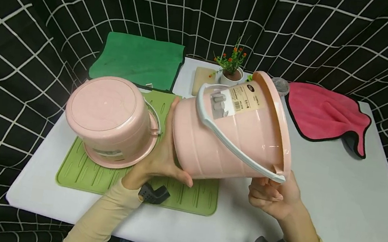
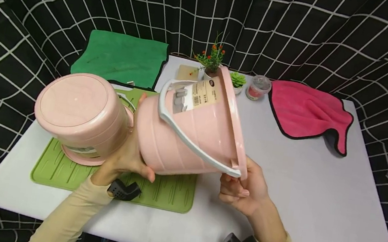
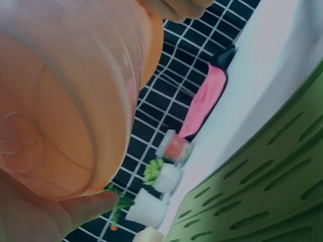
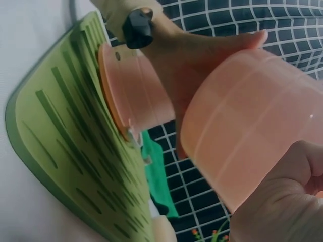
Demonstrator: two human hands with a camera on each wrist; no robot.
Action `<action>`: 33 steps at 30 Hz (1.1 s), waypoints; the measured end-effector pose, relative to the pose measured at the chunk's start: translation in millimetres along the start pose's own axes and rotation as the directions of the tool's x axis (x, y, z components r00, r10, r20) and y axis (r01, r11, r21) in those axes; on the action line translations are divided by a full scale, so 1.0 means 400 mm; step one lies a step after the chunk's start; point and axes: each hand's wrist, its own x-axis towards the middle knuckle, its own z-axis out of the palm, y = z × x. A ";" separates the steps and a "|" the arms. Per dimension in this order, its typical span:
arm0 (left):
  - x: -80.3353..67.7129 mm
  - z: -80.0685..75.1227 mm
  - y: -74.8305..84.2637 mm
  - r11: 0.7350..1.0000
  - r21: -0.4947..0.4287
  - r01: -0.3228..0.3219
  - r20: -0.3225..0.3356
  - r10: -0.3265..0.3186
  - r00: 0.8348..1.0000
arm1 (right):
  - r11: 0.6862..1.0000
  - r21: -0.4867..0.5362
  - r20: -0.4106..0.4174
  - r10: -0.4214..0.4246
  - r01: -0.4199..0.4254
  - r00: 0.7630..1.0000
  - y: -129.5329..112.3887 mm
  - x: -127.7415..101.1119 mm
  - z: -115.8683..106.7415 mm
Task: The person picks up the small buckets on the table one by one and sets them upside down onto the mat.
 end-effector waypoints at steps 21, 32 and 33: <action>0.005 0.034 0.061 0.977 0.159 -0.145 -0.186 0.174 0.967 | 0.999 0.028 -0.190 0.039 -0.034 0.981 -0.005 0.000 -0.027; 0.005 0.037 0.129 0.895 0.431 -0.116 -0.253 0.243 0.936 | 0.932 -0.354 -0.577 -0.154 -0.076 0.802 -0.063 -0.063 -0.005; 0.006 0.037 0.134 0.881 0.460 -0.109 -0.253 0.248 0.935 | 0.929 -0.364 -0.584 -0.166 -0.073 0.795 -0.071 -0.069 -0.003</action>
